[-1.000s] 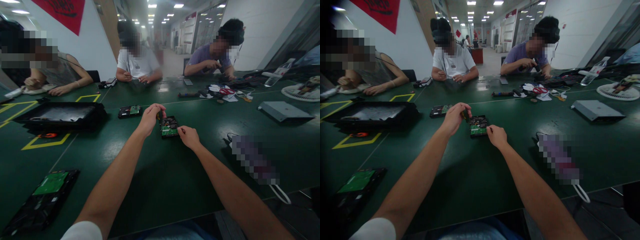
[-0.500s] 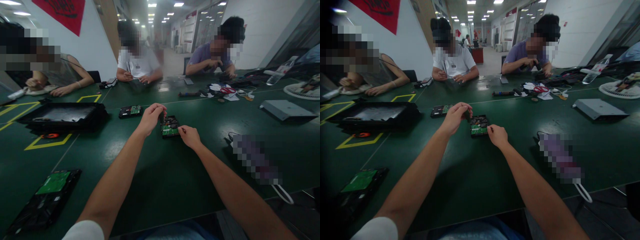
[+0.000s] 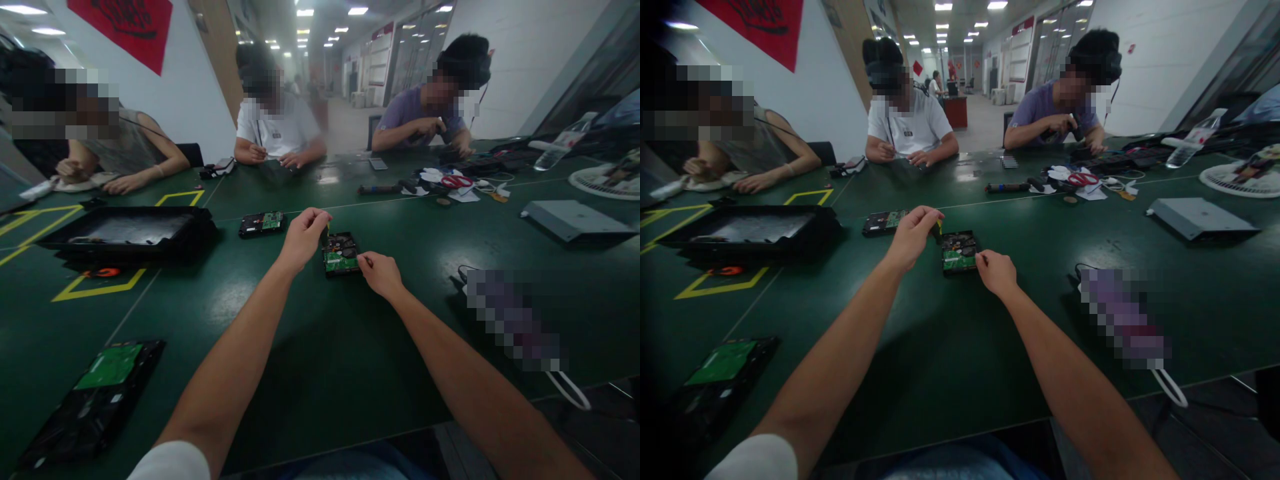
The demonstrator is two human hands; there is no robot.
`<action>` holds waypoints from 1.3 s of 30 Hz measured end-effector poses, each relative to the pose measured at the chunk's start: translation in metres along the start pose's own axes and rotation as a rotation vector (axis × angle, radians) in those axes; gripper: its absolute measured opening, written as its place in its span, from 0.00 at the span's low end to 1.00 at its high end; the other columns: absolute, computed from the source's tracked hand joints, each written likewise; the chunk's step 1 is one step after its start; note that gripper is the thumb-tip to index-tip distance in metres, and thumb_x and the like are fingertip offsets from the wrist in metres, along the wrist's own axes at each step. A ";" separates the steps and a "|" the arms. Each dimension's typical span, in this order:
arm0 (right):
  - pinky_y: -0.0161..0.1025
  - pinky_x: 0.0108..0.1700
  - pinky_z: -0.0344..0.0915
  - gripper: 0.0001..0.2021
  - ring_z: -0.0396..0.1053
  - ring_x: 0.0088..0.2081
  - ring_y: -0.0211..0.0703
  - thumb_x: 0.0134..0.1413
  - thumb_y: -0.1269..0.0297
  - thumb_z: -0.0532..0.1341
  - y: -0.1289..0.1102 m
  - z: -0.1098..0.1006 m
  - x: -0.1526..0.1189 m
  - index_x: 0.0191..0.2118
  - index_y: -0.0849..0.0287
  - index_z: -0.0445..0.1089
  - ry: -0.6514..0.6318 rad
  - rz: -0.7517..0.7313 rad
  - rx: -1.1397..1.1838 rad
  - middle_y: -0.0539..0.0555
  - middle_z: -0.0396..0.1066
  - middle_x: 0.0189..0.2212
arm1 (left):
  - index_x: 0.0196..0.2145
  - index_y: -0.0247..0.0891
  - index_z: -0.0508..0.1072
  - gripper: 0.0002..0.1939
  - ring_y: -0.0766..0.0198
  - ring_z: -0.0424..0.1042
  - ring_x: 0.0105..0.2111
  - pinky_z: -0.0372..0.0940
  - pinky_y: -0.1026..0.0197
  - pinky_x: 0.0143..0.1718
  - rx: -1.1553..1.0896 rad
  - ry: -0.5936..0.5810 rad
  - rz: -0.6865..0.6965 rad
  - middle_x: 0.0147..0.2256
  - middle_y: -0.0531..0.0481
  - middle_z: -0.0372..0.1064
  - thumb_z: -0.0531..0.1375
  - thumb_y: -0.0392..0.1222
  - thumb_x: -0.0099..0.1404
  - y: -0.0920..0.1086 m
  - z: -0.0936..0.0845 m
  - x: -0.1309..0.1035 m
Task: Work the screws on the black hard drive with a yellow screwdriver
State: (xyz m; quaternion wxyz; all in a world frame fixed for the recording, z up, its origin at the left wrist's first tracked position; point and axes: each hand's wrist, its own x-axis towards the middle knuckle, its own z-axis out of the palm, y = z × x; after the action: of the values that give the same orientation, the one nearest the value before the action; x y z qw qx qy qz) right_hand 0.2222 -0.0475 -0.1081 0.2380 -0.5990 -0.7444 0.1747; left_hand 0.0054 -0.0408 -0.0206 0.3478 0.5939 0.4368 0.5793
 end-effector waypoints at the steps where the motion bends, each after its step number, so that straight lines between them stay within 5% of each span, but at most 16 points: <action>1: 0.37 0.32 0.59 0.19 0.72 0.32 0.43 0.72 0.53 0.52 0.000 0.000 0.000 0.45 0.54 0.79 0.000 0.001 -0.004 0.52 0.78 0.32 | 0.35 0.39 0.76 0.10 0.64 0.69 0.32 0.64 0.62 0.35 -0.050 -0.020 -0.016 0.31 0.50 0.72 0.60 0.46 0.69 0.000 0.000 0.000; 10: 0.37 0.33 0.58 0.18 0.72 0.33 0.43 0.71 0.54 0.53 0.003 0.002 0.000 0.44 0.53 0.79 0.035 -0.027 -0.019 0.52 0.79 0.33 | 0.33 0.38 0.75 0.15 0.66 0.69 0.27 0.67 0.61 0.33 -0.399 -0.092 -0.174 0.28 0.51 0.67 0.57 0.50 0.71 -0.005 0.005 0.000; 20: 0.37 0.33 0.57 0.17 0.72 0.33 0.44 0.71 0.54 0.53 0.004 0.004 0.002 0.44 0.53 0.79 0.041 -0.018 -0.034 0.52 0.78 0.33 | 0.36 0.40 0.81 0.15 0.64 0.70 0.36 0.63 0.62 0.38 -0.073 -0.109 -0.035 0.35 0.50 0.74 0.64 0.54 0.67 0.004 -0.001 -0.003; 26: 0.37 0.32 0.56 0.18 0.72 0.32 0.43 0.72 0.54 0.53 0.003 0.003 0.000 0.43 0.53 0.78 0.044 -0.020 -0.037 0.52 0.79 0.33 | 0.40 0.38 0.78 0.14 0.63 0.73 0.33 0.66 0.61 0.37 -0.228 -0.154 -0.144 0.33 0.48 0.75 0.64 0.52 0.66 0.005 -0.005 -0.002; 31: 0.37 0.33 0.58 0.18 0.72 0.33 0.43 0.72 0.54 0.52 0.004 0.003 0.001 0.43 0.54 0.78 0.045 -0.047 -0.036 0.52 0.79 0.33 | 0.34 0.38 0.77 0.14 0.63 0.70 0.27 0.66 0.60 0.32 -0.325 -0.121 -0.168 0.24 0.50 0.69 0.57 0.49 0.69 -0.004 0.001 0.000; 39: 0.38 0.34 0.59 0.18 0.73 0.34 0.45 0.71 0.53 0.53 0.004 0.003 0.002 0.45 0.53 0.79 0.030 -0.012 -0.055 0.53 0.79 0.35 | 0.31 0.41 0.72 0.19 0.64 0.66 0.24 0.67 0.58 0.33 -0.308 -0.094 -0.171 0.22 0.53 0.63 0.59 0.59 0.68 -0.005 0.005 0.001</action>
State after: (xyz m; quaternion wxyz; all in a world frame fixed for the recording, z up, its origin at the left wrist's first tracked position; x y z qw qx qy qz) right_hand 0.2234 -0.0445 -0.1121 0.2335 -0.6035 -0.7487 0.1438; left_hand 0.0100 -0.0377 -0.0259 0.5026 0.5209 0.3748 0.5793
